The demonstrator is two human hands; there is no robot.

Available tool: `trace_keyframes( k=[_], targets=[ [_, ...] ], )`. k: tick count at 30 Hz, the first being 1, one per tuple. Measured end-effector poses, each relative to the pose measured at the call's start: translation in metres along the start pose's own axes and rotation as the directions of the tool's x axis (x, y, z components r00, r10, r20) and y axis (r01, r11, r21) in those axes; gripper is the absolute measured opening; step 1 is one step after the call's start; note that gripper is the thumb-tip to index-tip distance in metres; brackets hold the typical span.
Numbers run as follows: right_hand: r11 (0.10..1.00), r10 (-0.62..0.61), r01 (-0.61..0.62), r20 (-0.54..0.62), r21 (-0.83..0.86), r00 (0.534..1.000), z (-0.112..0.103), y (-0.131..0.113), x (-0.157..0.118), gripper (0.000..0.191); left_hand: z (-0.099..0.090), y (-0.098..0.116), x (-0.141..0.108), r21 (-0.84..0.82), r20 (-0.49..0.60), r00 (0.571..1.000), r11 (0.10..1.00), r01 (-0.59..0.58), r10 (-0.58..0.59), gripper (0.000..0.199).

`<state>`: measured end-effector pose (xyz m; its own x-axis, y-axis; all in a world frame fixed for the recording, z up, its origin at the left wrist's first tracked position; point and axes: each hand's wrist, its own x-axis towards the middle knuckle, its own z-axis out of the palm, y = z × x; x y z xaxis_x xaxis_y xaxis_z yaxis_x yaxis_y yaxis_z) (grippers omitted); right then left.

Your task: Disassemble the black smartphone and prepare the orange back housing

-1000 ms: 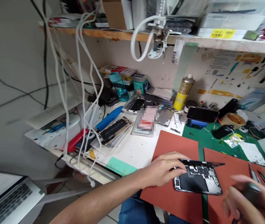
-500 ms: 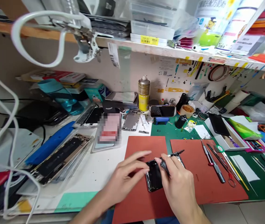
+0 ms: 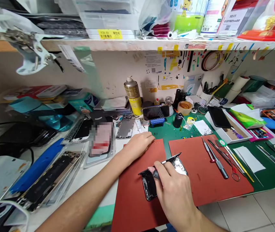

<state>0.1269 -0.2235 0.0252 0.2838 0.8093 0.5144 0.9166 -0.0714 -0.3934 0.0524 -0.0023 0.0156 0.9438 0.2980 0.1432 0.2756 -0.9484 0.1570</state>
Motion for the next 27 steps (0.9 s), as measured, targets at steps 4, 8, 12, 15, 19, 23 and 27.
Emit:
trace_keyframes(
  k=[4, 8, 12, 15, 19, 23, 27],
  targets=[
    [1.0, -0.011, 0.011, 0.02, 0.021, 1.0, -0.003, 0.001, 0.001, 0.044, 0.003, 0.003, 0.005, 0.123, 0.07, 0.997, 0.992, -0.04, 0.031, 0.022],
    [1.0, -0.008, 0.007, 0.038, 0.02, 0.999, -0.003, 0.002, 0.001, 0.042, 0.005, 0.006, 0.004, 0.211, 0.106, 0.992, 0.974, -0.087, 0.066, 0.019],
    [1.0, 0.003, -0.005, 0.059, 0.023, 0.998, -0.003, 0.003, 0.002, 0.038, 0.009, 0.006, 0.003, 0.262, 0.114, 0.989, 0.958, -0.12, 0.092, 0.019],
    [1.0, 0.008, -0.009, 0.058, 0.015, 0.998, -0.003, 0.003, 0.002, 0.038, 0.011, 0.005, 0.002, 0.273, 0.103, 0.989, 0.953, -0.128, 0.103, 0.02],
    [1.0, 0.007, -0.007, 0.049, 0.004, 0.999, -0.004, 0.003, 0.003, 0.039, 0.015, 0.004, -0.003, 0.248, 0.068, 0.993, 0.962, -0.113, 0.099, 0.023],
    [1.0, 0.007, -0.007, 0.052, 0.002, 0.999, -0.004, 0.003, 0.002, 0.038, 0.018, 0.0, -0.004, 0.172, -0.004, 0.998, 0.983, -0.058, 0.059, 0.025],
    [1.0, 0.001, -0.001, 0.048, -0.002, 0.999, -0.002, 0.003, 0.0, 0.033, 0.021, -0.003, 0.002, 0.049, -0.074, 0.997, 0.999, -0.003, 0.007, 0.026]
  ],
)
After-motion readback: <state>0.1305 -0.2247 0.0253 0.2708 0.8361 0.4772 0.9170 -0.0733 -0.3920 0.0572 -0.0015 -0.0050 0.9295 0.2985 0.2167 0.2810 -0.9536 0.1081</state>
